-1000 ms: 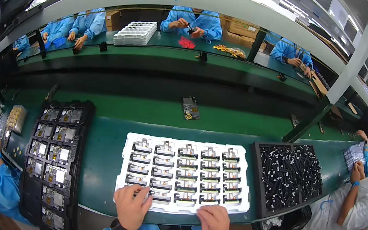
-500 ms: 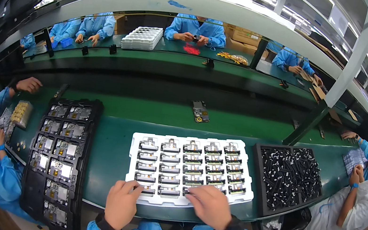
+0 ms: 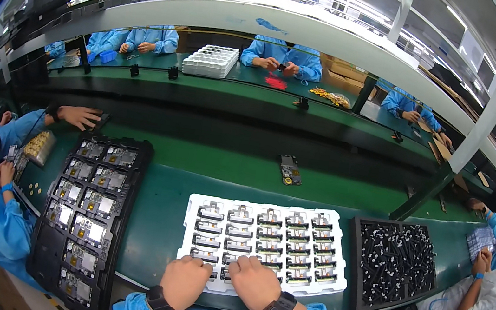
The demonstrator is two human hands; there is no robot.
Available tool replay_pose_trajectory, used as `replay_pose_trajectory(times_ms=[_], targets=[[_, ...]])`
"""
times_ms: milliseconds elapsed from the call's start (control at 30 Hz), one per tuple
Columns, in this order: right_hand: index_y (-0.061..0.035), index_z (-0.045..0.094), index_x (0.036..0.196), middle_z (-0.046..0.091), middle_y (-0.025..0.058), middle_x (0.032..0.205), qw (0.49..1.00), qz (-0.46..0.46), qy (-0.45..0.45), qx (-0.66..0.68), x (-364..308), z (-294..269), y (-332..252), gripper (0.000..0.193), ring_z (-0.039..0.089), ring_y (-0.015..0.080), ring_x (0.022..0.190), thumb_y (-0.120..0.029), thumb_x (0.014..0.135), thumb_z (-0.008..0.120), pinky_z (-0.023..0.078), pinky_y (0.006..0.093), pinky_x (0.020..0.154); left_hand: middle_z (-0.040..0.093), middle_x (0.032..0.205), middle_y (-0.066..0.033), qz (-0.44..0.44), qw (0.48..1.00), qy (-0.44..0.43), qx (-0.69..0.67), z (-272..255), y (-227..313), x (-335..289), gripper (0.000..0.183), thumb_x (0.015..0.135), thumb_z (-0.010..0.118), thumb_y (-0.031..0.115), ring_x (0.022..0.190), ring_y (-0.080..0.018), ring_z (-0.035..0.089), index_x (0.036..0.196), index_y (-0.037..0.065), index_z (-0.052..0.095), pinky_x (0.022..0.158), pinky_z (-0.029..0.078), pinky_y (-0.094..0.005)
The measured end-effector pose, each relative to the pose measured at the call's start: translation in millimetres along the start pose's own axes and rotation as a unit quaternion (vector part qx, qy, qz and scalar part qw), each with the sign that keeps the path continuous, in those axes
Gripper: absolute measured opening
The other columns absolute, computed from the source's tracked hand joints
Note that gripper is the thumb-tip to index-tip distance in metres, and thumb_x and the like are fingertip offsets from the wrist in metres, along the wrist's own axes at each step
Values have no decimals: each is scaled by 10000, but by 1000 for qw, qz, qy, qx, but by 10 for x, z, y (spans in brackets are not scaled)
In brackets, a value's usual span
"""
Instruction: Assembling and sorting small electronic components into trays on a production line.
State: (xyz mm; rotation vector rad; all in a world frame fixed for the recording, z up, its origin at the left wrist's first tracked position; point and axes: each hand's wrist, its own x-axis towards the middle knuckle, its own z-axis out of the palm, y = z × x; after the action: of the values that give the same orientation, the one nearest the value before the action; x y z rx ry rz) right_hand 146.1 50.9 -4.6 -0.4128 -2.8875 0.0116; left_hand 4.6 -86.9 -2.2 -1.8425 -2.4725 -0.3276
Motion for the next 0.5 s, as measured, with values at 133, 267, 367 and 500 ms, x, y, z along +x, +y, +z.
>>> replay_pose_trajectory(times_ms=[133,267,367,500], targets=[[-101,763,821,674,54,941,993,-63,-94,36,10,-94,102,103,674,215,936,-145,822,670,620,344,638,670,819,-61,-3,1000,-6,-11,-7,53,4,68,827,664,130,809,-283,709,826,103,726,653,583,-422],[-92,714,760,644,43,812,994,-84,-62,-18,-47,-67,51,85,676,215,851,-147,803,667,594,347,591,660,837,-61,-22,1000,1,13,98,165,-83,82,819,651,131,796,-272,699,835,88,719,631,593,-412],[-91,711,749,650,49,814,993,-95,-66,-24,-61,-23,20,85,675,215,807,-150,797,672,584,340,555,660,834,-76,-22,1000,5,12,46,174,-78,94,831,644,131,806,-270,710,843,71,716,614,597,-399],[-58,732,758,693,91,817,989,-82,-122,-9,19,29,16,112,699,259,850,-142,801,672,601,366,545,700,786,-101,10,998,-67,9,44,121,57,95,809,670,122,759,-269,734,783,55,733,574,614,-383]])
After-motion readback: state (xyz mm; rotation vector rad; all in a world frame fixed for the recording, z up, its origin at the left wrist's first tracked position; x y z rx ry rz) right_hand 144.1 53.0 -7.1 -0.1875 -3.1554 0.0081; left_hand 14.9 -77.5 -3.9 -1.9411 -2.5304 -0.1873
